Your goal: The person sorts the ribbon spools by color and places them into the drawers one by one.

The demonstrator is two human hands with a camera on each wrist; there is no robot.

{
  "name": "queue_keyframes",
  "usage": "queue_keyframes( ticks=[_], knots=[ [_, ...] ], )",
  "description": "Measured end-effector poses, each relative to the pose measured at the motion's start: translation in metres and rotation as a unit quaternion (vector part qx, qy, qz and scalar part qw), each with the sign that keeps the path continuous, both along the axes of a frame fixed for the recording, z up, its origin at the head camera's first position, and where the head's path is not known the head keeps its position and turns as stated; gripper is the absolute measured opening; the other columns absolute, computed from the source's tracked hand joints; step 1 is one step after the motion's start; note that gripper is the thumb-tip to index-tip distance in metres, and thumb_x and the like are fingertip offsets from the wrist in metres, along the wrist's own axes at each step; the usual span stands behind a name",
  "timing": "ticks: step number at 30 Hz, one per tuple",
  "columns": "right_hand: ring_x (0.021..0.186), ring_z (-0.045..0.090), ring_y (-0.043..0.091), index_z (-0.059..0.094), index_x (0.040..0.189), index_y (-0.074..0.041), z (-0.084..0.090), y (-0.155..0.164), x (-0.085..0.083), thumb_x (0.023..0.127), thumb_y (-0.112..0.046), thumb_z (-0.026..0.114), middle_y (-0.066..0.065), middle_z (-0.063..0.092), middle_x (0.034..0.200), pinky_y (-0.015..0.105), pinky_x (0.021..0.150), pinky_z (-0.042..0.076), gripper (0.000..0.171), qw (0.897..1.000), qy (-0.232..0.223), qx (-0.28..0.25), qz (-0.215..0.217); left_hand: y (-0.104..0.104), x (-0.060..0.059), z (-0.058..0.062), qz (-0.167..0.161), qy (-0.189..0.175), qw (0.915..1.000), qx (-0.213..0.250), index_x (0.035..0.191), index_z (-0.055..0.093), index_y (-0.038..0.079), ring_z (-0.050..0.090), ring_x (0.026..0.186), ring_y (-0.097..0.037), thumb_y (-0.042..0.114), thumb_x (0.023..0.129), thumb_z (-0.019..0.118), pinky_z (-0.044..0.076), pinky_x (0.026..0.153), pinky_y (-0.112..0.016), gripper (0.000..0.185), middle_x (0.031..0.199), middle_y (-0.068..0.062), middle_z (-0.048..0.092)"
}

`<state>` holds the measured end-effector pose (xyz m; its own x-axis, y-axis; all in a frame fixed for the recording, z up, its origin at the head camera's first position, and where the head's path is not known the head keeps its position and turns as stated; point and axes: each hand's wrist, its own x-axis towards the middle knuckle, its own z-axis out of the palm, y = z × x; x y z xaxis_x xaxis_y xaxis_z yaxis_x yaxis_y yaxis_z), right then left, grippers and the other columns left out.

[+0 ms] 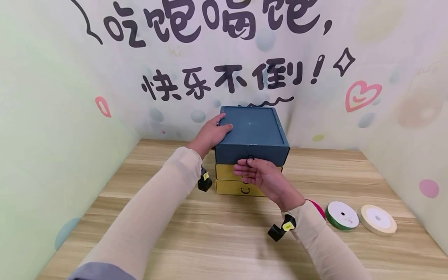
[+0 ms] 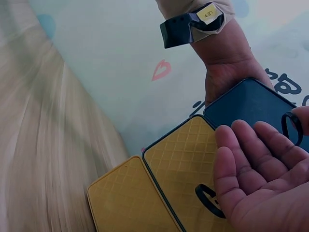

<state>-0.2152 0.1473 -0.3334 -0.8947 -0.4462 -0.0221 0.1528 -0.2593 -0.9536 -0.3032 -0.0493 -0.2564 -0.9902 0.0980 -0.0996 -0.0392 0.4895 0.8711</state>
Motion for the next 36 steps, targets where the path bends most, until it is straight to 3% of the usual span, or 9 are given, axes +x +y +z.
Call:
queue_keyframes(
  ticks=[6,14,22,28,36],
  knots=[
    [0.109,0.067,0.022,0.058,0.129,0.004,0.0006,-0.0025,-0.0007,0.105,-0.024,0.048,0.009,0.071,0.117,0.035,0.094,0.051,0.038,1.000,-0.002,-0.007,0.014,0.0002,0.0003,0.0010,0.000,-0.001,1.0000,-0.002,0.158,0.029,0.032,0.030,0.144,-0.028,0.040,0.101,0.054,0.030,0.113,-0.045,0.063,0.163,-0.005,0.024],
    [0.109,0.067,0.023,0.067,0.118,-0.003,-0.0031,-0.0053,-0.0030,0.103,-0.015,0.054,0.010,0.071,0.115,0.032,0.091,0.053,0.023,0.999,-0.015,-0.036,0.009,-0.0001,0.0009,0.0014,0.002,-0.003,1.0000,-0.004,0.158,0.029,0.033,0.029,0.145,-0.029,0.040,0.101,0.054,0.030,0.114,-0.046,0.063,0.163,-0.005,0.023],
    [0.113,0.065,0.022,0.062,0.126,0.002,-0.0050,-0.0036,-0.0039,0.104,-0.016,0.051,0.009,0.070,0.119,0.033,0.093,0.052,0.030,0.999,0.006,-0.031,0.016,-0.0002,0.0029,0.0035,0.004,0.000,1.0000,0.001,0.157,0.029,0.032,0.030,0.145,-0.029,0.039,0.101,0.055,0.031,0.113,-0.045,0.062,0.163,-0.006,0.024],
    [0.116,0.064,0.023,0.060,0.128,0.003,-0.0064,-0.0031,-0.0030,0.104,-0.008,0.045,0.010,0.069,0.122,0.033,0.094,0.051,0.030,1.000,0.006,-0.022,0.016,-0.0003,0.0014,0.0013,0.004,0.000,1.0000,0.003,0.157,0.030,0.032,0.029,0.145,-0.029,0.039,0.101,0.055,0.030,0.114,-0.045,0.062,0.163,-0.005,0.023],
    [0.118,0.062,0.024,0.057,0.132,0.005,-0.0071,-0.0014,-0.0004,0.104,-0.009,0.047,0.012,0.067,0.125,0.034,0.097,0.049,0.033,1.000,0.000,-0.021,0.019,0.0011,0.0015,-0.0012,0.007,-0.002,0.9999,0.011,0.157,0.030,0.032,0.027,0.146,-0.028,0.039,0.101,0.054,0.029,0.114,-0.045,0.061,0.163,-0.005,0.023]
  ],
)
